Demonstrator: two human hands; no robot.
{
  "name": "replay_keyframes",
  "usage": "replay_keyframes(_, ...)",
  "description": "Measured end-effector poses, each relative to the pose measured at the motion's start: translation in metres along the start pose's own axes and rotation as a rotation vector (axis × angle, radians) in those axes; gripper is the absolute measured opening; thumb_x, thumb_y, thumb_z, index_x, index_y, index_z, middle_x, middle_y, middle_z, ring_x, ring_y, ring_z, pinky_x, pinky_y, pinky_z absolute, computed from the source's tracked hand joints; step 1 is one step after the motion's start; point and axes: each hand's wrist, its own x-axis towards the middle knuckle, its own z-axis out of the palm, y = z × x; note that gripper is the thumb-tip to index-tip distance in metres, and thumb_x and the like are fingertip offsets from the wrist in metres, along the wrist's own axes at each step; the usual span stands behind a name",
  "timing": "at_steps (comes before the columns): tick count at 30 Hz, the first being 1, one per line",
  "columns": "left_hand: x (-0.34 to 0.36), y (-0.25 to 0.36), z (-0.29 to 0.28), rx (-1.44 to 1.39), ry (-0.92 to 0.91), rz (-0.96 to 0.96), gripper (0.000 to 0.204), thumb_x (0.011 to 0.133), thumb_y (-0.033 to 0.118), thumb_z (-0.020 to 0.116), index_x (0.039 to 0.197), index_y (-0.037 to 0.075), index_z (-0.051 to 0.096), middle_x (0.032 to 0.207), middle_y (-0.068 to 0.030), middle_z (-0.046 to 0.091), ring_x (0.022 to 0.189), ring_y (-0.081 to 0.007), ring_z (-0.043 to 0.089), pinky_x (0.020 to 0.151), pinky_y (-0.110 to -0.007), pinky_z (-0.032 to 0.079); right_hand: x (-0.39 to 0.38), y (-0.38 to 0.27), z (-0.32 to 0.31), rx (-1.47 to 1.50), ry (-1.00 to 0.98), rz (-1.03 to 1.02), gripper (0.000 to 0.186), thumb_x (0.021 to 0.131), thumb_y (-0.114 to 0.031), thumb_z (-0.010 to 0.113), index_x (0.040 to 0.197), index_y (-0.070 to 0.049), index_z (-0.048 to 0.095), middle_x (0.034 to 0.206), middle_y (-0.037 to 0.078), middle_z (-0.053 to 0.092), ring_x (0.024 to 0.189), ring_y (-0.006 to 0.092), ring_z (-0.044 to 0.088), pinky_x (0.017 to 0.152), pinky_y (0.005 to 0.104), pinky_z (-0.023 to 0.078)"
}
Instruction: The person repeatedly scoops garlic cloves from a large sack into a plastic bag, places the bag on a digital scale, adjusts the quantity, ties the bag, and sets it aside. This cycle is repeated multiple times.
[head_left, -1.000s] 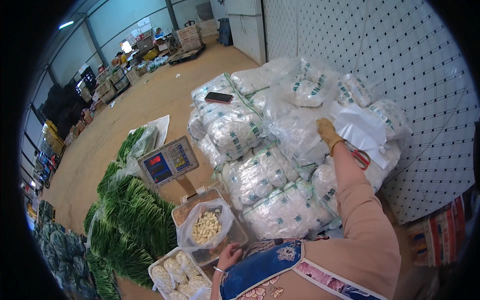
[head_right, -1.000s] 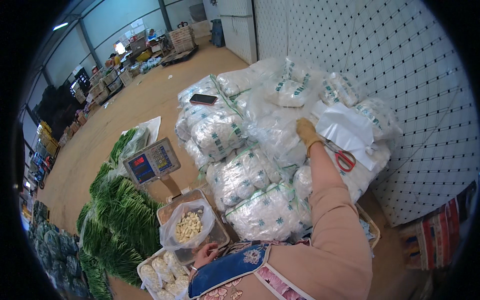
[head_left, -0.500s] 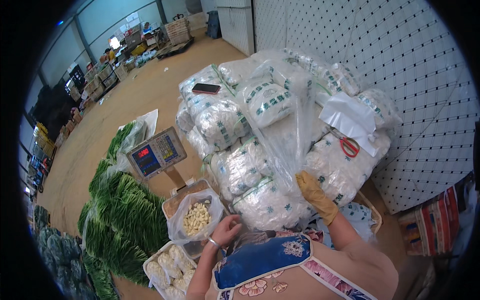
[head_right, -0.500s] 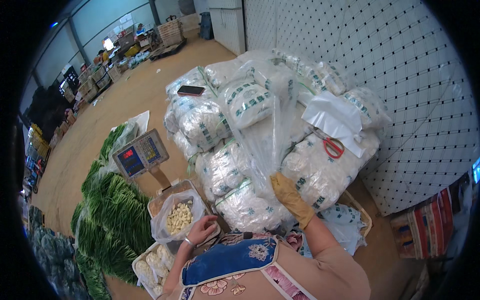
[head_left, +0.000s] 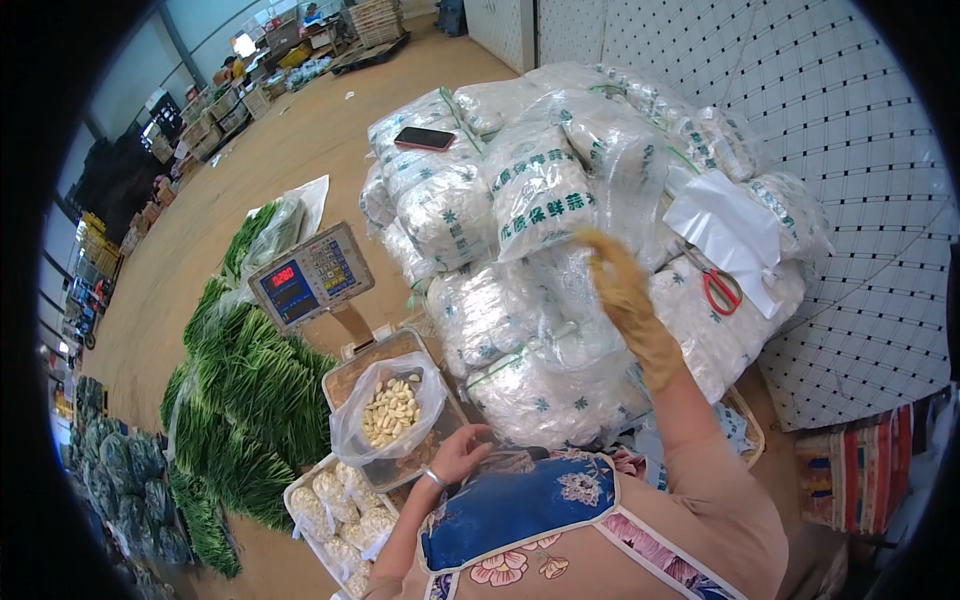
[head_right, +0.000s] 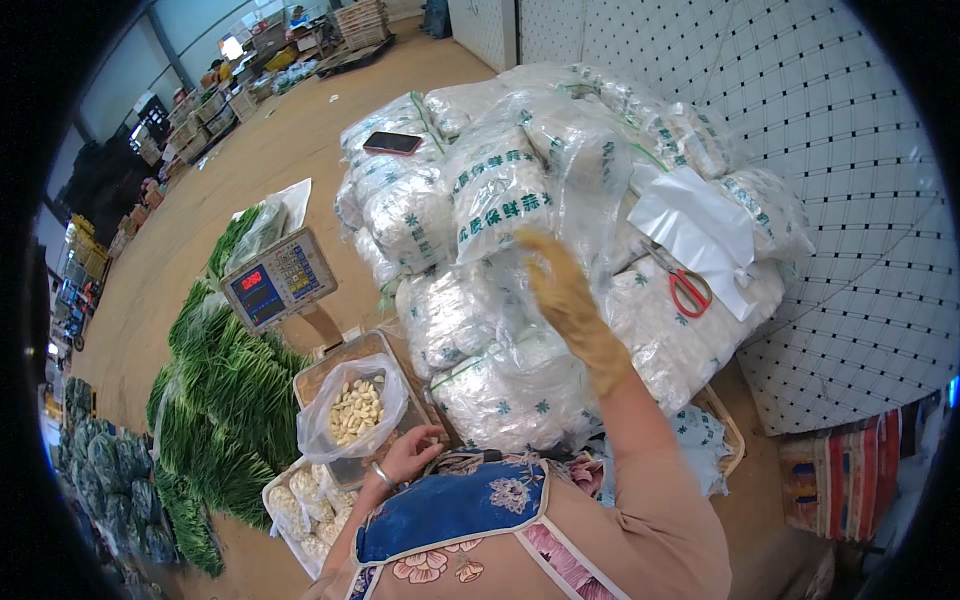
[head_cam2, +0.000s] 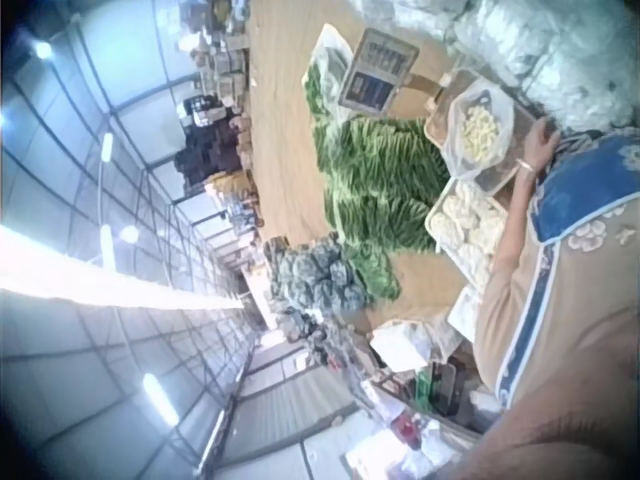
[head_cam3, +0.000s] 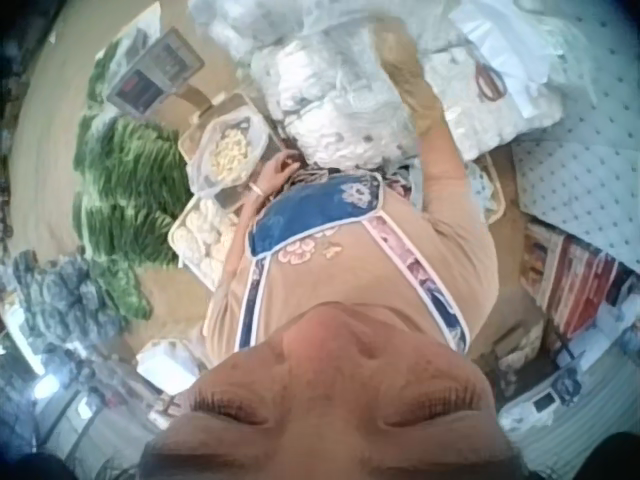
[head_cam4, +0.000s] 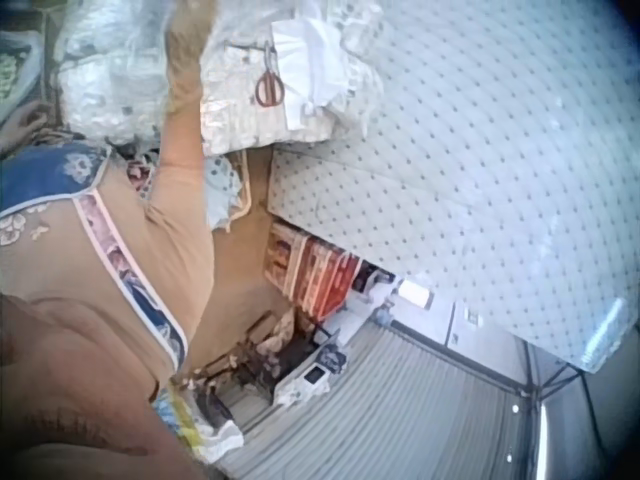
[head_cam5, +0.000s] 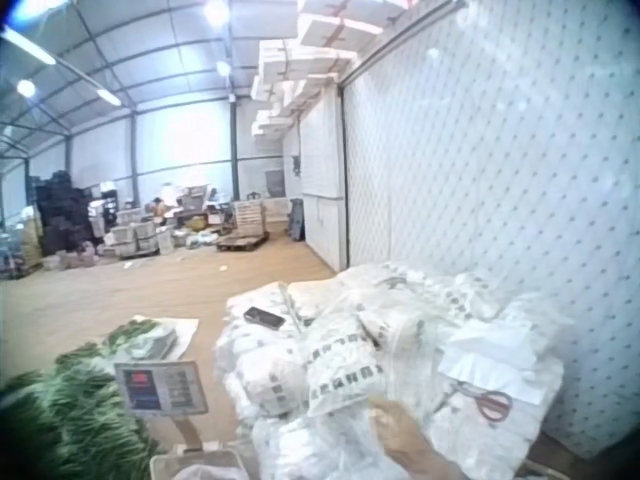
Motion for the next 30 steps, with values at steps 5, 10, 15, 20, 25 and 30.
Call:
replay_keyframes(5, -0.025, -0.01, -0.002, -0.089, 0.105, -0.055, 0.036, 0.077, 0.021, 0.057, 0.106, 0.002, 0.049, 0.086, -0.0087, 0.056, 0.069, -0.0123, 0.052, 0.063, -0.026, 0.044, 0.053, 0.116, 0.039, -0.433, 0.056, 0.319, 0.046, 0.07, -0.032, 0.061, 0.099, 0.002, 0.049, 0.1, 0.019, 0.052, 0.095, 0.033, 0.048, 0.084, 0.0356, 0.037)
replay_keyframes(10, -0.065, -0.043, 0.002, -0.191, 0.228, -0.236, 0.034, 0.077, 0.021, 0.057, 0.104, 0.002, 0.051, 0.086, -0.0084, 0.058, 0.071, -0.012, 0.053, 0.066, -0.025, 0.044, 0.076, 0.144, 0.041, -0.484, 0.195, 0.453, 0.068, 0.061, -0.051, 0.063, 0.095, 0.006, 0.048, 0.094, 0.023, 0.054, 0.092, 0.034, 0.05, 0.077, 0.0382, 0.039)
replay_keyframes(15, -0.079, -0.041, 0.014, -0.274, 0.261, -0.257, 0.032, 0.081, 0.014, 0.054, 0.11, 0.002, 0.046, 0.096, -0.0033, 0.053, 0.08, -0.0083, 0.05, 0.069, -0.022, 0.043, 0.079, 0.137, 0.033, -0.429, -0.124, 0.57, 0.059, 0.068, -0.052, 0.054, 0.089, 0.003, 0.054, 0.09, 0.023, 0.056, 0.086, 0.0353, 0.052, 0.075, 0.0387, 0.04)
replay_keyframes(20, -0.071, -0.027, 0.02, -0.165, 0.221, -0.193, 0.032, 0.08, 0.013, 0.054, 0.109, 0.002, 0.047, 0.099, -0.005, 0.055, 0.084, -0.0095, 0.052, 0.073, -0.023, 0.043, 0.05, 0.136, 0.055, -0.472, -0.298, 0.252, 0.036, 0.08, -0.036, 0.045, 0.076, -0.002, 0.056, 0.079, 0.02, 0.056, 0.077, 0.0346, 0.052, 0.068, 0.0408, 0.04)
replay_keyframes(25, -0.071, -0.024, 0.019, -0.155, 0.242, -0.153, 0.032, 0.08, 0.013, 0.054, 0.109, 0.002, 0.047, 0.097, -0.0056, 0.055, 0.081, -0.01, 0.053, 0.072, -0.024, 0.044, -0.015, 0.106, 0.079, -0.432, -0.357, 0.025, 0.029, 0.08, -0.028, 0.047, 0.068, -0.003, 0.054, 0.068, 0.018, 0.054, 0.065, 0.0335, 0.05, 0.061, 0.0406, 0.039)
replay_keyframes(30, -0.077, -0.031, 0.018, -0.227, 0.223, -0.199, 0.031, 0.08, 0.013, 0.054, 0.108, 0.002, 0.047, 0.098, -0.0064, 0.055, 0.082, -0.0107, 0.053, 0.073, -0.024, 0.043, -0.063, 0.059, 0.053, -0.321, -0.781, 0.346, 0.032, 0.081, -0.031, 0.044, 0.07, -0.003, 0.055, 0.066, 0.016, 0.054, 0.064, 0.0312, 0.051, 0.061, 0.0394, 0.04)
